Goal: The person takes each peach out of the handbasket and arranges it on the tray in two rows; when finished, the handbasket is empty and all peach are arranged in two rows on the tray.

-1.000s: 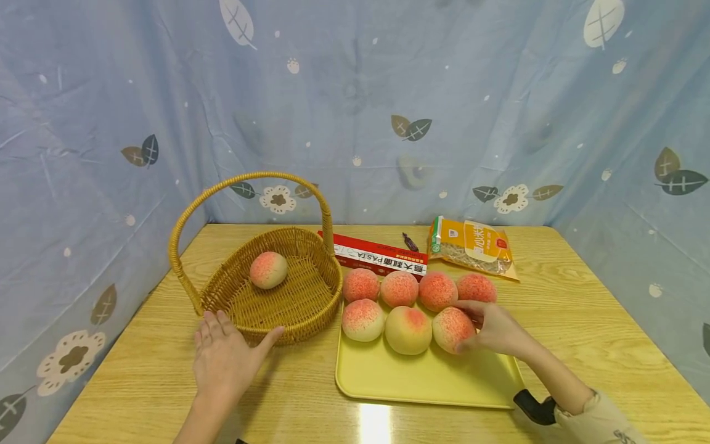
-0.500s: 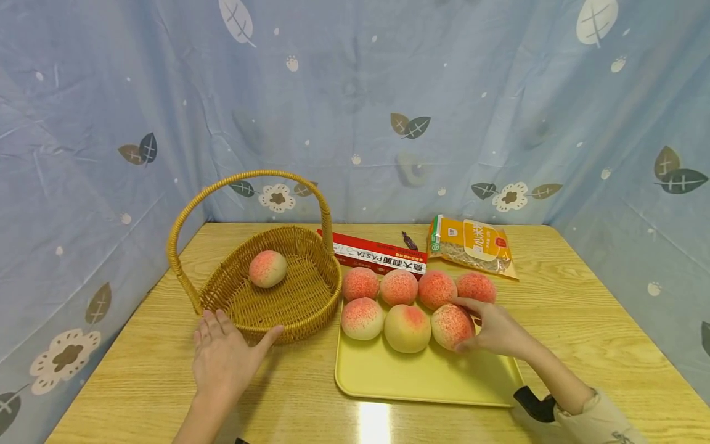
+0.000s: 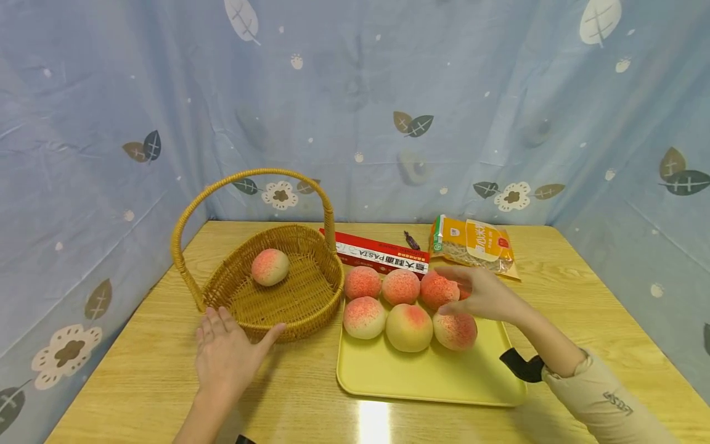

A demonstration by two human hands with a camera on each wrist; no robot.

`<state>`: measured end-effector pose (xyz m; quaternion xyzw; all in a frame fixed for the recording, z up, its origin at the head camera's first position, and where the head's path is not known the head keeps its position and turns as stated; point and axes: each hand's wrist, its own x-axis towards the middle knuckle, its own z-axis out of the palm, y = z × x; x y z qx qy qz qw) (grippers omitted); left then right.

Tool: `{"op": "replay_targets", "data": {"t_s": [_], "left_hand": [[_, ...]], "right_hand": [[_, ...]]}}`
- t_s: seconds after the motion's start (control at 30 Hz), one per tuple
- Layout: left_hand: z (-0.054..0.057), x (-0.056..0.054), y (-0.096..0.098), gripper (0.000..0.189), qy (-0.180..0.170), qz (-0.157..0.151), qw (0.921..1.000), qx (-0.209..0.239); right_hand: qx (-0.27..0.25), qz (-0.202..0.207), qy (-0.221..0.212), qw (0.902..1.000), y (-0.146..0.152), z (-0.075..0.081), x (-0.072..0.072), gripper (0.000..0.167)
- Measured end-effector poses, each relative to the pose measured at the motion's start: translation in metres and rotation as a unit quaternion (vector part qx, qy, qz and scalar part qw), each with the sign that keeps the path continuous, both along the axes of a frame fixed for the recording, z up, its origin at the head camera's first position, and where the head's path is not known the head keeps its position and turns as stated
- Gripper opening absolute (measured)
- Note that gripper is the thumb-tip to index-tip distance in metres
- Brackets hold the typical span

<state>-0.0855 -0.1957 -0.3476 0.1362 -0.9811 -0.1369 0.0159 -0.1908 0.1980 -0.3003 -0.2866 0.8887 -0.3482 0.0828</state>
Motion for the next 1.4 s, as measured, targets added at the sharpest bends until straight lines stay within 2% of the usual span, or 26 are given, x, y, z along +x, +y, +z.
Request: {"op": "replay_targets", "data": {"t_s": [0.17,0.4,0.57,0.7,0.9,1.03,1.17,1.27,1.4], "left_hand": [[-0.001,-0.001,0.000,0.123,0.009,-0.001,0.9999,-0.008],[-0.003,-0.001,0.001,0.122,0.016,-0.001,0.9998,-0.011],[-0.002,-0.002,0.002,0.121,0.011,0.000,0.9998,-0.017],[-0.001,0.000,0.003,0.119,0.007,0.000,0.9998,-0.020],[-0.001,0.000,0.005,0.119,0.007,0.005,0.9998,-0.015],[-0.001,0.001,0.006,0.118,0.011,0.004,0.9998,-0.016],[-0.002,0.000,0.005,0.119,0.012,0.005,0.9999,-0.011],[-0.002,0.000,0.005,0.120,0.013,0.008,0.9998,-0.010],[-0.003,0.001,0.006,0.119,0.024,0.012,0.9996,-0.013]], "right_hand": [[-0.012,0.034,-0.032,0.9988,-0.035,0.009,-0.012,0.072],[0.031,0.088,-0.040,0.9948,-0.090,0.018,-0.035,0.072],[0.043,0.099,-0.055,0.9927,-0.127,0.018,-0.053,0.073],[0.046,0.112,-0.051,0.9914,-0.158,0.016,-0.059,0.078],[0.008,0.095,-0.073,0.9928,-0.204,0.024,-0.061,0.085],[-0.005,0.073,-0.061,0.9955,-0.232,0.032,-0.066,0.086],[0.032,0.052,-0.015,0.9980,-0.261,0.032,-0.073,0.084],[0.077,0.046,0.010,0.9960,-0.280,0.027,-0.079,0.084],[0.114,0.055,0.006,0.9920,-0.299,0.016,-0.087,0.084]]}}
